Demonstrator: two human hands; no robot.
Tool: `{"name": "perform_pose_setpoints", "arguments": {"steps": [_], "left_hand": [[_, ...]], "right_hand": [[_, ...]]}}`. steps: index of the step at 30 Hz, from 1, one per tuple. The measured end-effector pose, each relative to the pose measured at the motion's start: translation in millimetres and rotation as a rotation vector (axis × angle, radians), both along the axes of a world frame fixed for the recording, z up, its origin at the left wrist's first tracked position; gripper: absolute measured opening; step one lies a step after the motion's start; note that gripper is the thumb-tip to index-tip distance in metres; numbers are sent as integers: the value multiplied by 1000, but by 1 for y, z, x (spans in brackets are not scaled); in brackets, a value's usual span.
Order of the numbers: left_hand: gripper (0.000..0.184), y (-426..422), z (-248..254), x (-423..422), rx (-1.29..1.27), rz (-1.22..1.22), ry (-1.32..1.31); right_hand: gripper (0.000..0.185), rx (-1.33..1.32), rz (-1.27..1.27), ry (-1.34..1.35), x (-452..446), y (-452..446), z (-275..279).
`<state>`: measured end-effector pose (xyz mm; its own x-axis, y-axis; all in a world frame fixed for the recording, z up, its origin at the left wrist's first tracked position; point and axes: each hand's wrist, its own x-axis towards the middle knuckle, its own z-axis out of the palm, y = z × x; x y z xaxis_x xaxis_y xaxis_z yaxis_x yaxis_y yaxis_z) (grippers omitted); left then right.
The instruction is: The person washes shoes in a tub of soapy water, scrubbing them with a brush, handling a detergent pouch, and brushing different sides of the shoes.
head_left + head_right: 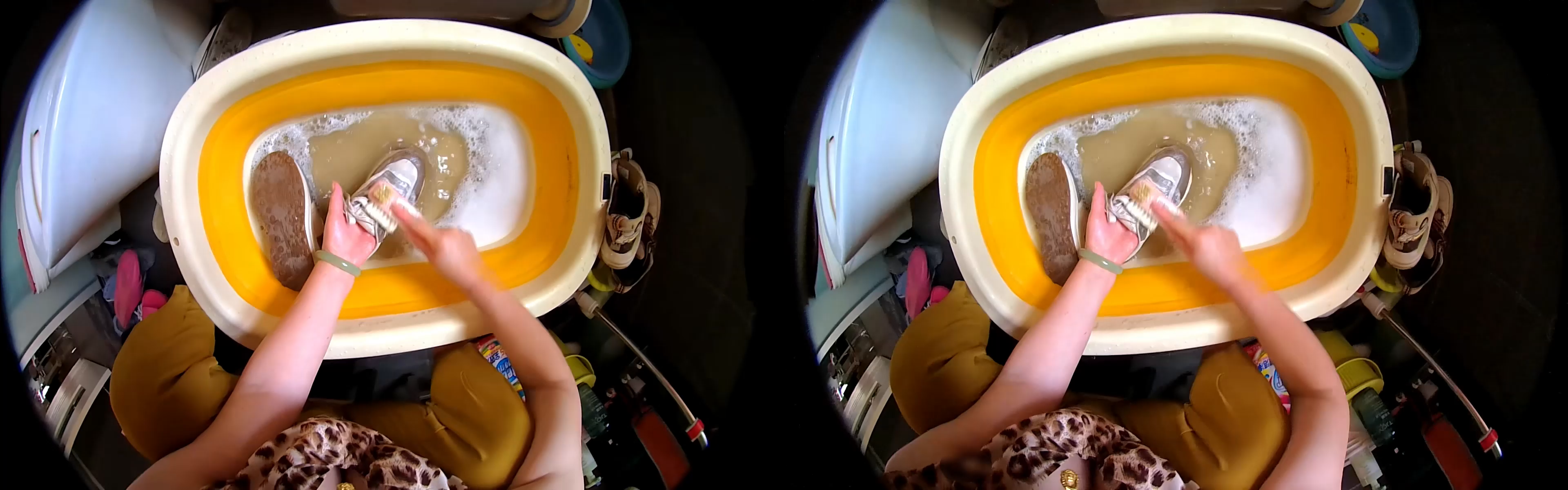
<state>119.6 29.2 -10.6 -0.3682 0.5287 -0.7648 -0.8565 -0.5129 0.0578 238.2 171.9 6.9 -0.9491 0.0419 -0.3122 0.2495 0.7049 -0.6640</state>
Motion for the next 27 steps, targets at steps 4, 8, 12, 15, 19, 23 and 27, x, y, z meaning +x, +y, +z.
{"name": "perform_pose_setpoints", "arguments": {"steps": [4,8,12,15,19,23,27], "left_hand": [[71,5,-3,-1,118,2,20],[75,1,8,-6,116,21,20],[72,1,-2,-1,15,6,-32],[71,5,-6,0,187,30,-37],[69,3,1,-3,147,42,-34],[74,5,14,1,-55,17,-23],[67,-27,-67,16,767,114,-27]], "right_hand": [[45,200,-205,119,-43,30,-21],[51,-134,-155,110,7,-27,-5],[49,100,-29,54,-1,-9,10],[39,176,-158,57,-44,29,-11],[39,-57,-211,5,-34,12,18],[43,-171,-92,54,-28,-21,42],[45,-25,33,106,-45,-32,24]]}}
